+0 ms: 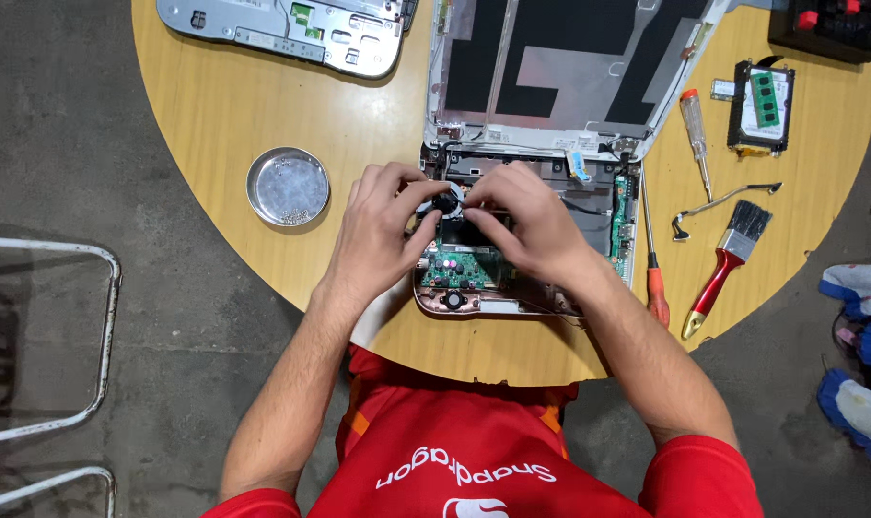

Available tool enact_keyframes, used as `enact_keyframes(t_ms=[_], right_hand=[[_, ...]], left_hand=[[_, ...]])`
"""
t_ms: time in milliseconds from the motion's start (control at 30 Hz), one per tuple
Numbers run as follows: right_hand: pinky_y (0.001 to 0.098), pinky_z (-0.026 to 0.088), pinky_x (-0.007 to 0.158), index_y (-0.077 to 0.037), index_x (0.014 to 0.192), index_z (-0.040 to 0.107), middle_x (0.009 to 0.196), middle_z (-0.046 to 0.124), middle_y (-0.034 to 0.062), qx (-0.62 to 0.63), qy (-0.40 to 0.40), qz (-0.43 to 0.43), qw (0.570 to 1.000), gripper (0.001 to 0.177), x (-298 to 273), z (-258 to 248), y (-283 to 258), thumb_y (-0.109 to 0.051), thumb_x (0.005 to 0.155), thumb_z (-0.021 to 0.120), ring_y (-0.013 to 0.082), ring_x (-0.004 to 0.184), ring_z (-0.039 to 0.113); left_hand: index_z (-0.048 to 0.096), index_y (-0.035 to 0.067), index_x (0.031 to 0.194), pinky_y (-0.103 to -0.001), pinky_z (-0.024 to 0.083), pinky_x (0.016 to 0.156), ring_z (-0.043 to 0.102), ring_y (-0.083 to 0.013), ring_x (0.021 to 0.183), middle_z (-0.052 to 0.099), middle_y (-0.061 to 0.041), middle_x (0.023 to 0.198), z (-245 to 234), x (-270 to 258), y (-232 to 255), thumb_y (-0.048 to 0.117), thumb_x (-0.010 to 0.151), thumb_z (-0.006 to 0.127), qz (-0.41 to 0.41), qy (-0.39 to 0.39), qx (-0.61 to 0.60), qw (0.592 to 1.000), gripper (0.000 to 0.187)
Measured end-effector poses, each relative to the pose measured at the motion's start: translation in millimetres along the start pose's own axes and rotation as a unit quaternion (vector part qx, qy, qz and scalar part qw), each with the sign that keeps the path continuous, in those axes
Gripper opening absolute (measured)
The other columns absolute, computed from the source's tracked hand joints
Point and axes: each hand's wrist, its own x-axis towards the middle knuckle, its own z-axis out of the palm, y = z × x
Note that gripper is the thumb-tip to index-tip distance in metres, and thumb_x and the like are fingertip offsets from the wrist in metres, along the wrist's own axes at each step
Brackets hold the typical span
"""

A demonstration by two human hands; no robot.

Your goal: The person cleans a small green circuit board with a brush, then places it into the laptop chassis. They use a screwdriver to secure the board with screws and connect a small wire to the motherboard.

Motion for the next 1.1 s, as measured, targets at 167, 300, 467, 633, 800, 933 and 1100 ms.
enact_keyframes(t_ms=[167, 300, 467, 633, 800, 933, 1100], right_hand=[[0.0360, 0.056, 0.072, -0.009, 0.105, 0.070, 0.088, 0.072, 0.0065, 0.171, 0.003, 0.073, 0.982, 0.005, 2.4, -5.8, -4.4, -0.010, 0.101, 0.068, 0.0224, 0.074, 0.069], [0.0312, 0.058, 0.072, -0.004, 0.110, 0.069, 0.086, 0.071, 0.0071, 0.280, -0.018, 0.151, 0.948, 0.017, -1.5, -2.5, -10.4, -0.003, 0.093, 0.074, 0.0131, 0.075, 0.067], [0.0294, 0.059, 0.069, -0.002, 0.105, 0.071, 0.083, 0.066, 0.0091, 0.351, -0.014, 0.175, 0.920, 0.013, -3.3, -2.8, -11.5, 0.002, 0.093, 0.072, 0.0133, 0.069, 0.068], [0.0321, 0.061, 0.072, -0.004, 0.115, 0.070, 0.094, 0.068, 0.0105, 0.328, 0.018, 0.154, 0.932, 0.025, -5.1, -6.2, -11.5, 0.002, 0.091, 0.075, 0.0164, 0.077, 0.070], [0.0345, 0.062, 0.074, -0.003, 0.113, 0.073, 0.096, 0.072, 0.0122, 0.324, 0.013, 0.127, 0.938, 0.026, -5.8, -7.3, -10.3, 0.005, 0.088, 0.078, 0.0203, 0.083, 0.074], [0.0356, 0.063, 0.070, -0.003, 0.111, 0.074, 0.094, 0.074, 0.0139, 0.276, 0.025, 0.128, 0.952, 0.022, -2.1, -9.2, -8.2, 0.006, 0.091, 0.075, 0.0228, 0.080, 0.075], [0.0360, 0.057, 0.072, -0.010, 0.106, 0.079, 0.092, 0.075, 0.0105, 0.167, 0.023, 0.099, 0.981, 0.019, 1.9, -8.1, 2.2, 0.003, 0.093, 0.076, 0.0273, 0.083, 0.075]], left_hand=[[0.069, 0.019, 0.121, -0.041, 0.047, 0.090, 0.057, -0.0269, 0.101, 0.059, -0.003, 0.106, 6.5, 4.4, -4.9, 0.023, 0.097, 0.072, -0.014, -0.002, -0.006, 1.000, 0.024], [0.070, 0.021, 0.117, -0.039, 0.047, 0.089, 0.057, -0.0245, 0.101, 0.058, -0.002, 0.105, 11.8, 6.1, -4.4, 0.025, 0.098, 0.071, -0.009, 0.004, 0.009, 1.000, 0.019], [0.071, 0.021, 0.105, -0.037, 0.049, 0.087, 0.059, -0.0234, 0.099, 0.061, 0.000, 0.102, 14.6, 5.9, -6.0, 0.019, 0.099, 0.071, 0.001, 0.042, -0.014, 0.999, 0.007], [0.074, 0.020, 0.102, -0.036, 0.050, 0.088, 0.061, -0.0230, 0.099, 0.065, 0.001, 0.104, 14.5, 6.5, -0.5, 0.016, 0.096, 0.075, 0.030, 0.053, -0.004, 0.998, 0.008], [0.074, 0.024, 0.101, -0.033, 0.050, 0.087, 0.062, -0.0182, 0.099, 0.069, 0.007, 0.105, 20.9, 10.9, -1.1, 0.018, 0.098, 0.073, 0.064, 0.066, 0.051, 0.994, 0.006], [0.071, 0.025, 0.101, -0.029, 0.049, 0.084, 0.061, -0.0150, 0.094, 0.068, 0.010, 0.098, 25.2, 15.1, -6.3, 0.021, 0.099, 0.071, 0.081, 0.066, 0.088, 0.991, 0.005], [0.069, 0.023, 0.099, -0.030, 0.049, 0.082, 0.060, -0.0168, 0.091, 0.066, 0.005, 0.091, 26.1, 25.5, -14.4, 0.019, 0.100, 0.070, 0.110, 0.067, 0.112, 0.985, 0.004]])
